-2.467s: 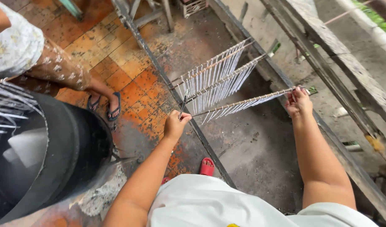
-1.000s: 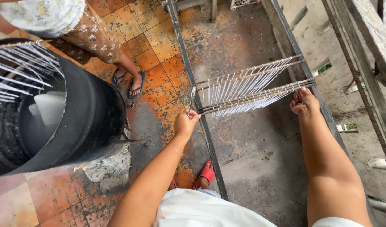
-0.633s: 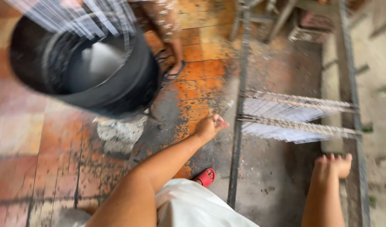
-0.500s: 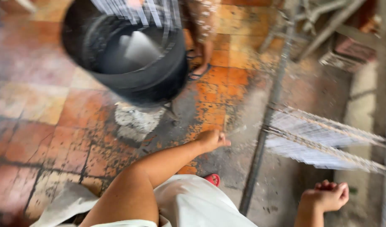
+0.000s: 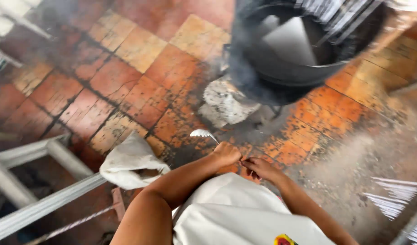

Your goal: Dipping a frame of candle wicks into a vat of molten wax and moving them to a cooling rack.

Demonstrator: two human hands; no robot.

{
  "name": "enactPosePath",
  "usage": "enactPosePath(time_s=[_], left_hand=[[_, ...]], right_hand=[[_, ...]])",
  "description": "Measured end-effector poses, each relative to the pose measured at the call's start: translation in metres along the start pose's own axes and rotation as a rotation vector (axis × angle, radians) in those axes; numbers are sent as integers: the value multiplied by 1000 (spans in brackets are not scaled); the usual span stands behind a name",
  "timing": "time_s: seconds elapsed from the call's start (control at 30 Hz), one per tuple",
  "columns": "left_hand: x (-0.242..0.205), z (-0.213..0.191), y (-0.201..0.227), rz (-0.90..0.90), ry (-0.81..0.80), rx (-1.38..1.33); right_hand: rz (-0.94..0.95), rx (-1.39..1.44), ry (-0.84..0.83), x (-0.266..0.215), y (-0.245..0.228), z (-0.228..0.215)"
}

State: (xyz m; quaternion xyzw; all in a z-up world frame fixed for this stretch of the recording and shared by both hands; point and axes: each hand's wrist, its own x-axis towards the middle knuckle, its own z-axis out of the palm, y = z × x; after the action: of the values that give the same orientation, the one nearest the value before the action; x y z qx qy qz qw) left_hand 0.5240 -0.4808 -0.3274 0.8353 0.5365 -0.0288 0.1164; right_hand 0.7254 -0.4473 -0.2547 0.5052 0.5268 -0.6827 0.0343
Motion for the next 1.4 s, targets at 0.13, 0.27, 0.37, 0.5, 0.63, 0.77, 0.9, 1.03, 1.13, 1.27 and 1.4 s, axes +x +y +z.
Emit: enactPosePath(time_s=[0.13, 0.27, 0.37, 0.5, 0.63, 0.77, 0.9, 1.03, 1.13, 1.27, 1.4], left_hand=[[-84, -15, -70, -177, 347, 74], [-160, -86, -120, -387, 888, 265], [-220, -94, -164, -694, 608, -51], [-286, -83, -229, -1095, 408, -421], [-325, -85, -300, -1190, 305, -716], [-305, -108, -401, -1096, 378, -804], [-259, -173, -524, -809, 262, -644], [-206, -189, -622, -767, 111, -854], [-180, -218, -684, -655, 87, -832], [-150, -257, -749, -531, -37, -860], [-112, -262, -833, -310, -172, -974]], right_hand=[[-253, -578, -137, 69, -39, 84], [-408, -429, -47, 145, -68, 129], [103, 268, -117, 158, -99, 150], [208, 478, -223, 193, -148, 155], [362, 653, -235, 248, -196, 166], [411, 793, -178, 333, -253, 178], [376, 919, -147, 411, -345, 194], [321, 960, -120, 456, -416, 200], [244, 980, -94, 474, -471, 218], [79, 993, -49, 503, -523, 252], [-99, 1105, 139, 505, -617, 320]])
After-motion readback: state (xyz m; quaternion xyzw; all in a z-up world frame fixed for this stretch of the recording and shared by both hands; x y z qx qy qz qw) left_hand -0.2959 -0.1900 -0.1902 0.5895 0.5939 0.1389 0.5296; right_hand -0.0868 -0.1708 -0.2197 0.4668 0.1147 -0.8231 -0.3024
